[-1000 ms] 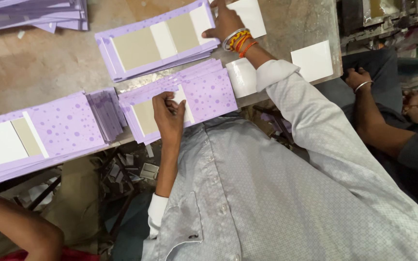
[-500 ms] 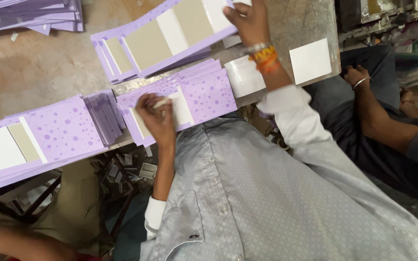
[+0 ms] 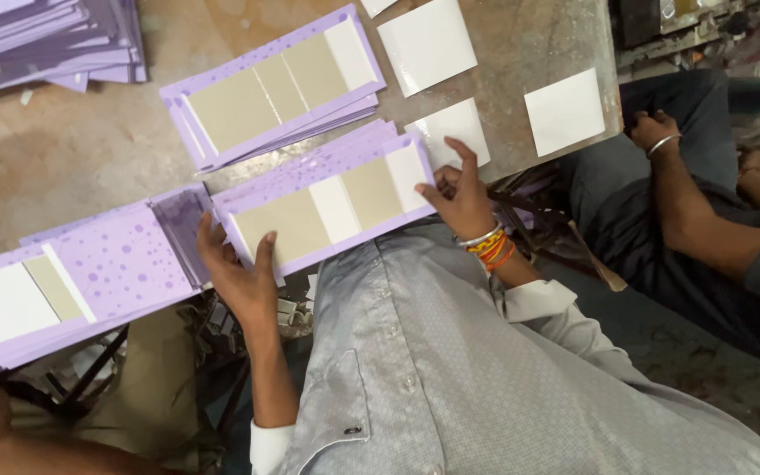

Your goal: The person inserts white paper sheets into purple polka-dotted covers and stacks the completed units on the table. The person handles the covers and sheets by hand, repeatedly picking up a cover, inserting a sheet, and placing the finished item on a growing pile.

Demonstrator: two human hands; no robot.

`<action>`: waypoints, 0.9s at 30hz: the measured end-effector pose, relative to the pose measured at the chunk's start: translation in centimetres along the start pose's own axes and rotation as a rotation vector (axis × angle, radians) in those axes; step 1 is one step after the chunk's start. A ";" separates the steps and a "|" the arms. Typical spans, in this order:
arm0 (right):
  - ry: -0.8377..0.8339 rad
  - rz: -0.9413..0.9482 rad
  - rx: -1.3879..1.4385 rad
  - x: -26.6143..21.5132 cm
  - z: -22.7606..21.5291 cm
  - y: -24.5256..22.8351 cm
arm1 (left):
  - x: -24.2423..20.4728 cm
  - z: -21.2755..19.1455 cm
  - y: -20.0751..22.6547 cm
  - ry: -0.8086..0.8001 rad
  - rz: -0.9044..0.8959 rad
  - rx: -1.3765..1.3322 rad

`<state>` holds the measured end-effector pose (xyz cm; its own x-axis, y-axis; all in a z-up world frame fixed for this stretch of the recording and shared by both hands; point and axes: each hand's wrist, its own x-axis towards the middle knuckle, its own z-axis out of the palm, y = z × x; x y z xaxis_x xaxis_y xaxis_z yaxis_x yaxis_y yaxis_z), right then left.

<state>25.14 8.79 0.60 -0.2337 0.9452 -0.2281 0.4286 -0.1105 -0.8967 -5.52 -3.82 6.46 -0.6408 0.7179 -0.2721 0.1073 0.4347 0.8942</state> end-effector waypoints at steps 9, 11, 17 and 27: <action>0.241 -0.374 -0.819 9.5 -6.7 6.9 | -1.3 1.2 -2.1 0.090 0.430 0.487; 0.196 -0.340 -0.985 13.3 -8.7 8.8 | -1.1 1.7 -1.9 0.087 0.446 0.476; -0.049 -0.708 -1.332 19.4 -11.4 8.8 | -0.8 2.9 -0.3 0.121 0.483 0.441; -0.113 -0.654 -0.764 14.6 -16.4 -6.8 | -1.1 6.4 0.6 -0.098 0.384 0.322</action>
<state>33.07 28.38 9.60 -0.6872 0.7106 0.1508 0.6214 0.6826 -0.3845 0.15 -0.91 5.00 -0.4364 0.8997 0.0088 0.5597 0.2638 0.7856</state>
